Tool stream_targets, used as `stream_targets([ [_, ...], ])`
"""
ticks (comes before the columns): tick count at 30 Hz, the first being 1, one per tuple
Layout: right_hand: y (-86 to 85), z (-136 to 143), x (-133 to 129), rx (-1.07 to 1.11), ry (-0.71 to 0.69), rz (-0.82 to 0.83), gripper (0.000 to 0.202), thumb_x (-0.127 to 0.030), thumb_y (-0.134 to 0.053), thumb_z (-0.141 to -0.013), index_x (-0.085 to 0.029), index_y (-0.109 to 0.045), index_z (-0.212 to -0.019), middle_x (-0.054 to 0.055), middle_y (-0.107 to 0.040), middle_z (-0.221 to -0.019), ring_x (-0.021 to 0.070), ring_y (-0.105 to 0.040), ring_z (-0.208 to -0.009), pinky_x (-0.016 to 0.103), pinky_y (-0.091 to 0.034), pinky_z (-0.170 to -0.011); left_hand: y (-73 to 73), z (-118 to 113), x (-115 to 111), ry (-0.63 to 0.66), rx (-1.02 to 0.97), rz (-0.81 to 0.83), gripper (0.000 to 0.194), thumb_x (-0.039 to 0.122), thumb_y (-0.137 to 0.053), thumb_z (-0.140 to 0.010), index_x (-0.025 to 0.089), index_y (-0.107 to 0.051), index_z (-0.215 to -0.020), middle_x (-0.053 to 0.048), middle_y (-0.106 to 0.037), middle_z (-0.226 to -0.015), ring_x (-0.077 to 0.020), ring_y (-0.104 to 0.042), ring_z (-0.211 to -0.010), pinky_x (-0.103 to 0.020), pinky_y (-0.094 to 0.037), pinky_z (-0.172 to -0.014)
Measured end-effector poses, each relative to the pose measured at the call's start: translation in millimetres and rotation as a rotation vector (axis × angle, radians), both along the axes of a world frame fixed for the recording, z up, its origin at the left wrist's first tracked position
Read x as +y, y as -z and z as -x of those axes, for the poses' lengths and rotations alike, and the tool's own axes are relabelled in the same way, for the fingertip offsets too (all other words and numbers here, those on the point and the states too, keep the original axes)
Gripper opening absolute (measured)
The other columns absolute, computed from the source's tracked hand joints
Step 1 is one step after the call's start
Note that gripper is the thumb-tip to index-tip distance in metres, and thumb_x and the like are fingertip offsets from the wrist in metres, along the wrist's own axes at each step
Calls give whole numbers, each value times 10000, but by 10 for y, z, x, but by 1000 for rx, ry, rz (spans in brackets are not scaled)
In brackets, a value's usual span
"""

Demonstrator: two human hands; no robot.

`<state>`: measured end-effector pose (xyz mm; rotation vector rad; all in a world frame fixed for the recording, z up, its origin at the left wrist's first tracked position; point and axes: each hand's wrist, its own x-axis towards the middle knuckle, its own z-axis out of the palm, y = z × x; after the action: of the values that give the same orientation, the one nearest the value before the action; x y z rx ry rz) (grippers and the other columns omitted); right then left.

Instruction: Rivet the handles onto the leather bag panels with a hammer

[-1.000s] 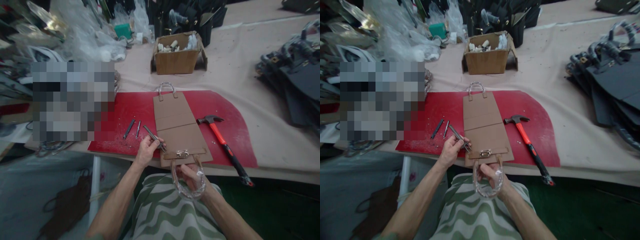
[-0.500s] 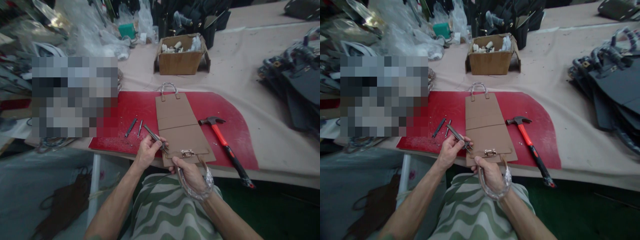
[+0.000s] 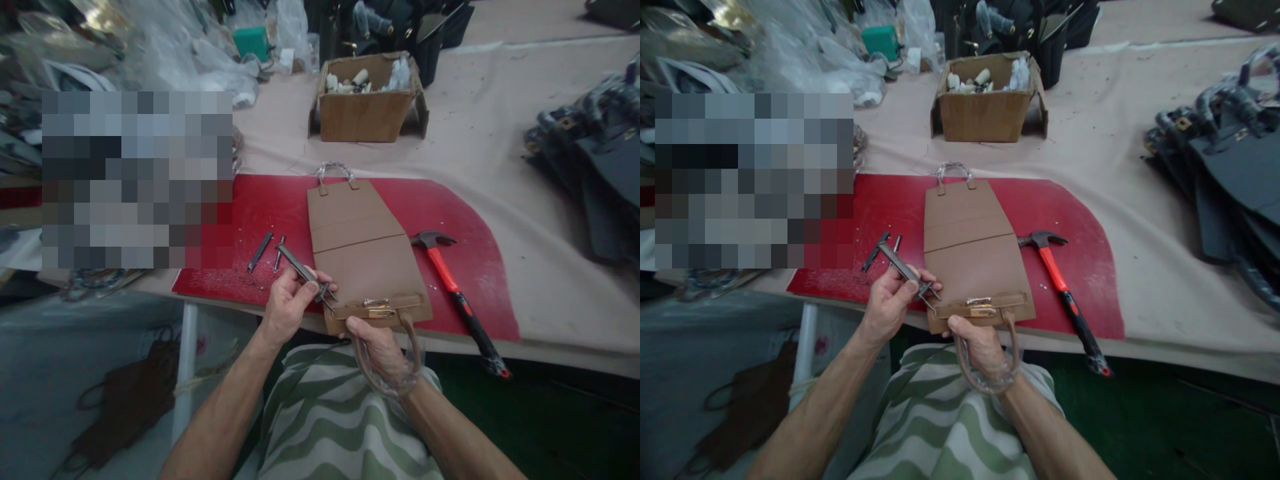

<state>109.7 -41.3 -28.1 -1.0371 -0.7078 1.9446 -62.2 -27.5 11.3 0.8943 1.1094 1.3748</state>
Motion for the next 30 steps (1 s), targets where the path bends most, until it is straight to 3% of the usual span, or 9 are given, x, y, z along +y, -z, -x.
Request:
stream_targets([
  [3, 76, -27, -6, -12, -7, -28, 208, -371, -761, -733, -179, -720, -666, 35, -688, -776, 169, -602, -720, 277, -518, -672, 19, 3, -16, 21, 16, -30, 279, 390, -669, -850, 163, -584, -987, -81, -691, -990, -232, -718, -884, -368, -584, -811],
  [8, 178, -38, -21, -19, -38, -114, 201, -373, -738, -765, -177, -741, -805, 43, -701, -806, 177, -612, -710, 290, -513, -648, 39, 8, -43, 47, 46, -85, 226, 330, -637, -884, 164, -586, -1029, -74, -691, -993, -220, -712, -900, -355, -586, -802],
  [11, 150, -9, -25, -18, -12, -102, 217, -363, -749, -758, -187, -739, -884, 41, -708, -852, 182, -619, -717, 301, -522, -641, 29, 9, -55, 51, 73, -83, 205, 309, -628, -892, 158, -594, -1026, -76, -687, -995, -214, -709, -906, -343, -580, -812],
  [16, 71, 31, -21, -43, 17, -68, 253, -396, -787, -714, -184, -736, -842, 29, -690, -811, 167, -594, -687, 294, -519, -623, -2, 4, -60, 49, 131, -71, 221, 327, -620, -895, 146, -609, -1020, -87, -688, -981, -215, -705, -910, -344, -575, -824],
  [24, 173, -48, -57, -216, -35, -22, 292, -442, -743, -777, -156, -734, -838, 44, -679, -732, 172, -580, -658, 306, -481, -627, -12, -17, -78, 39, 324, -84, 197, 295, -575, -915, 154, -587, -1052, -91, -674, -1027, -199, -701, -922, -317, -567, -828],
  [30, 30, -67, 15, -135, -70, -56, 278, -413, -762, -760, -189, -711, -917, 15, -666, -800, 153, -566, -677, 284, -476, -626, 12, -46, -53, 44, 334, -69, 178, 274, -561, -915, 140, -579, -1031, -89, -666, -996, -200, -706, -915, -300, -567, -804],
])
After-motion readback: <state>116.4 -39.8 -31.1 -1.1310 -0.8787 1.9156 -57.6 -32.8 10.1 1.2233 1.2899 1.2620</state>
